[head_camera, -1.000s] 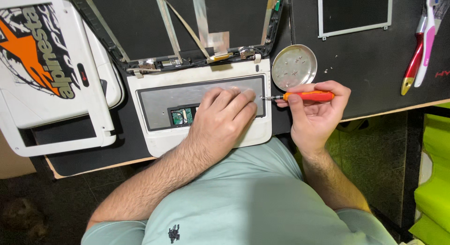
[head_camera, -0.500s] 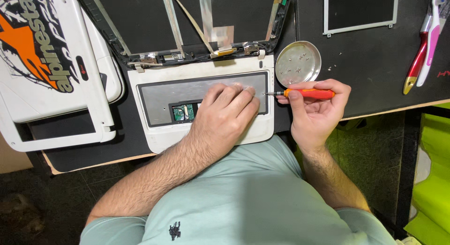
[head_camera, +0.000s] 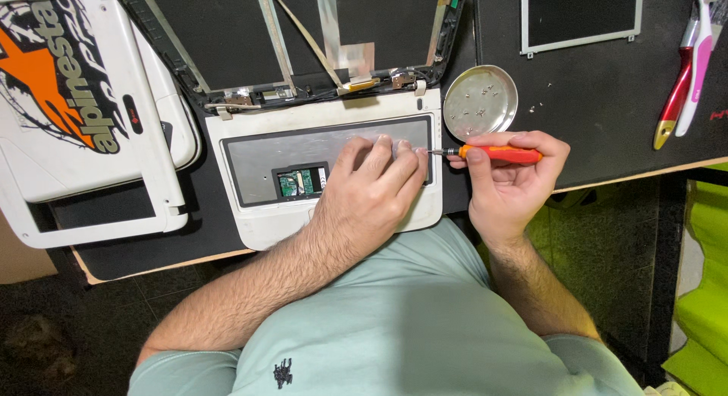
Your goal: The person removes the bezel from a disassembled laptop and places it aside. They then pick up a new screen, connect the ribbon cable to the back, and position the screen into the laptop frame. Finally, they use a screwdriver to secure the screen with screws.
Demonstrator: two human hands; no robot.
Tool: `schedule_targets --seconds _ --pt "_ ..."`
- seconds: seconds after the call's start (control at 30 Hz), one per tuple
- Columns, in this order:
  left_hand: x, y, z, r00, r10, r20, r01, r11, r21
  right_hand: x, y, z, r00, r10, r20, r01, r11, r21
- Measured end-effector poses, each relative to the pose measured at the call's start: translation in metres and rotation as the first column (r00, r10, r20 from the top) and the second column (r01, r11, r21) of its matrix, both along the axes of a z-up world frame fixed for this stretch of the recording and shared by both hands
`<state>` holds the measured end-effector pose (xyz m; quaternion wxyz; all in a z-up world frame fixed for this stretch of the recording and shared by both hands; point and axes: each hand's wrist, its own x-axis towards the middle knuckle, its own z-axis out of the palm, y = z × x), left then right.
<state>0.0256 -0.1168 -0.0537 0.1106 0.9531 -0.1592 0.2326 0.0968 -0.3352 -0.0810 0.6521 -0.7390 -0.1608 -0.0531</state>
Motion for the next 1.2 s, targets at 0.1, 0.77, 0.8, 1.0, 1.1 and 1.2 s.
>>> schedule_targets --seconds 0.1,0.77,0.8,1.0,1.1,1.2 --pt "-0.001 0.001 0.003 1.000 -0.004 0.009 0.004 1.000 0.021 -0.001 0.002 0.001 1.000 0.005 0.009 -0.006 1.000 0.016" --pt "-0.001 0.001 0.003 1.000 -0.020 0.016 0.020 0.999 -0.026 -0.002 0.003 -0.003 0.999 0.010 0.048 -0.011 1.000 0.019" --pt "-0.002 0.001 0.002 1.000 -0.017 0.010 0.017 0.999 -0.029 -0.002 0.003 -0.004 0.999 0.009 0.043 -0.010 0.999 0.032" --pt "-0.002 0.000 -0.003 1.000 -0.016 0.014 0.017 0.999 -0.030 0.001 -0.001 -0.011 0.996 0.034 0.086 -0.037 0.999 0.034" --pt "-0.003 0.000 -0.003 1.000 -0.016 0.015 0.017 0.999 -0.030 0.002 -0.002 -0.010 0.991 0.035 0.130 -0.034 0.999 -0.010" --pt "-0.003 0.000 -0.004 1.000 -0.017 0.013 0.017 0.999 -0.029 0.003 -0.004 -0.012 0.989 0.034 0.143 -0.029 0.999 -0.040"
